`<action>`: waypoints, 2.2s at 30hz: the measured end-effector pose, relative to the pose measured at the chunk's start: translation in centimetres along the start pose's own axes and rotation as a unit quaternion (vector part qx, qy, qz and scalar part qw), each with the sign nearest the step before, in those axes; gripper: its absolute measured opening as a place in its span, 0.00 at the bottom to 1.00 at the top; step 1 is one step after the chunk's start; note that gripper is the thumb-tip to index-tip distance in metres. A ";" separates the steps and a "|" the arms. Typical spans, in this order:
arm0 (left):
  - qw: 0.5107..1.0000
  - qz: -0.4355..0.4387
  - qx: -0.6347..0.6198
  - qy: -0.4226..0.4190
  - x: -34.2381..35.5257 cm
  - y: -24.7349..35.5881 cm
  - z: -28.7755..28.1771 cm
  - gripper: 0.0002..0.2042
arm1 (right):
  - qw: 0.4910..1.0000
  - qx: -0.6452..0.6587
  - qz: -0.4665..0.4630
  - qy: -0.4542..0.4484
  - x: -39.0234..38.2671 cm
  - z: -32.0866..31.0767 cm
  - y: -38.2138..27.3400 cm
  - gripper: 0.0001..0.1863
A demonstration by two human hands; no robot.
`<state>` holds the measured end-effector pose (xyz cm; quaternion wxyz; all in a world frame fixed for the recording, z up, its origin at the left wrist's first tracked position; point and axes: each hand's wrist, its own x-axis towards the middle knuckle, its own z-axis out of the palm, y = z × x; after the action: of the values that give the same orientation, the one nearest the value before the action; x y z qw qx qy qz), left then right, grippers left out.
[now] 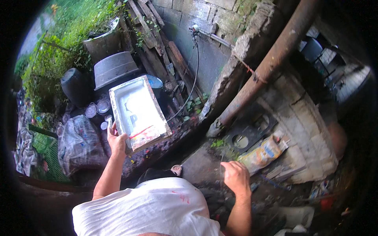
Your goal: The person applies a white paste to a rectangular screen frame using a small spatula, spreads it evenly, then rinses the screen with water from a hose. The person handles the screen frame, paste container, spatula, and hose throughout the process.
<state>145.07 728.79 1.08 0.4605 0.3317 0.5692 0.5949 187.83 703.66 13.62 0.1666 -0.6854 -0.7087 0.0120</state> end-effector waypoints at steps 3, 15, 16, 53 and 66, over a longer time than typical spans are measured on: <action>0.997 0.029 -0.059 0.028 1.4 -0.9 5.4 0.46 | 0.998 0.012 -0.051 -0.022 7.0 -0.1 4.0 0.14; 0.962 0.149 -0.068 0.221 -0.3 -2.9 14.0 0.50 | 0.925 0.252 -0.284 -0.011 32.7 4.5 19.1 0.10; 0.955 0.151 -0.068 0.246 -1.6 -2.9 14.8 0.50 | 0.905 0.308 -0.293 0.025 35.2 3.5 19.4 0.11; 0.812 0.233 0.010 0.535 -32.5 -6.7 17.5 0.50 | 0.479 0.697 -0.444 0.298 55.5 -8.5 11.7 0.16; 0.838 0.230 -0.045 0.492 -32.7 -8.8 15.3 0.54 | 0.496 0.599 -0.628 0.045 48.7 -12.9 3.3 0.20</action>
<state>172.27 703.56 -1.34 -0.0160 0.0954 0.6007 0.7936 194.01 748.60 35.70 0.5322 0.2043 -0.7669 0.2948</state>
